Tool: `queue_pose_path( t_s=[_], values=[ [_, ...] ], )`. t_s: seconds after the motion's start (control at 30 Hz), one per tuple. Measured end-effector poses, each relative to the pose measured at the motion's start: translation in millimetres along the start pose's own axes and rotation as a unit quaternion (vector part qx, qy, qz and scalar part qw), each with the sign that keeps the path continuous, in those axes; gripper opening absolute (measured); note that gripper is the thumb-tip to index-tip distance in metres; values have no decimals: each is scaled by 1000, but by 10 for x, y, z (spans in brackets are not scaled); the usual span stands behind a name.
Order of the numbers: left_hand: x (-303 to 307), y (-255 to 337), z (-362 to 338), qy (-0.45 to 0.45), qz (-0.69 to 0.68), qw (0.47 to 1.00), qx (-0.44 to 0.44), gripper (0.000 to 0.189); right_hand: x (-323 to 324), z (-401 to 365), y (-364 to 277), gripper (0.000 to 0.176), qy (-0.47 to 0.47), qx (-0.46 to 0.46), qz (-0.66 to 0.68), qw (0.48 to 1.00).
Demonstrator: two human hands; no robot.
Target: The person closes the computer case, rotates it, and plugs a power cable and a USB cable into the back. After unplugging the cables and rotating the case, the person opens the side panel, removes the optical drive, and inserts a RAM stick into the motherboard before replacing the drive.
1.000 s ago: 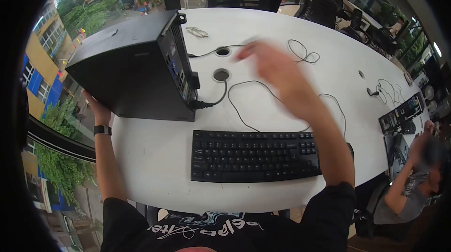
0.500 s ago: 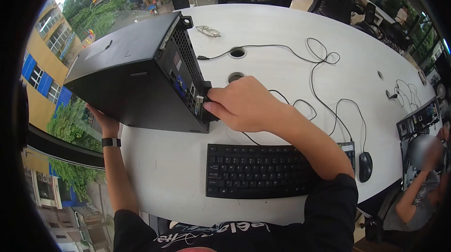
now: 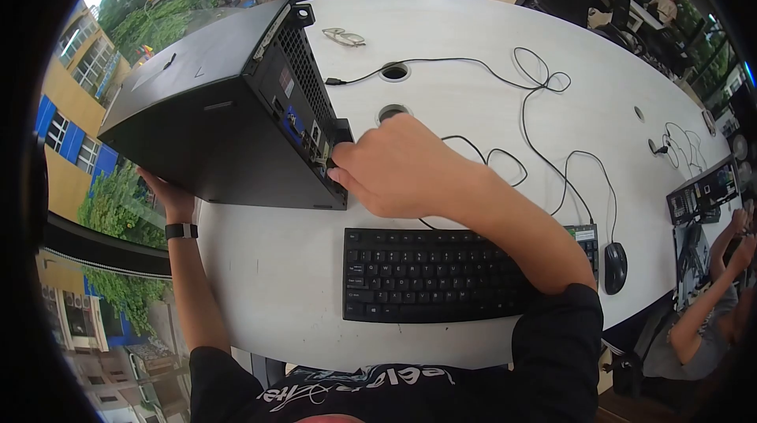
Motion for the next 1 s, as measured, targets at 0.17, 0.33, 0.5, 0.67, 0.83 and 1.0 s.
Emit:
queue_pose_path(
  t_s=[0.17,0.33,0.5,0.67,0.83,1.0],
  values=[
    [58,-20,69,11,13,999,-43,77,226,206,-13,30,-101,13,-37,994],
    [-12,-12,-20,25,16,1000,-5,77,47,118,93,34,-100,-28,60,993],
    [67,-35,41,35,37,999,-16,80,13,46,148,35,-92,-56,111,988],
    [16,-17,35,5,20,1000,5,83,220,26,254,37,-114,-94,191,970],
    [103,-40,75,4,18,1000,11,83,204,32,286,28,-94,-118,198,969],
    [49,-25,47,12,14,1000,19,82,185,2,140,18,-41,-47,118,991]
  ],
)
Point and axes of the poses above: each hand's wrist, its own z-axis towards the middle knuckle, its own x-axis out of the back of the hand, y = z × x, the point moved 4 cm from there along z, towards the middle knuckle, and after that the axes turned 4 degrees about y, right-handed, at the moved point
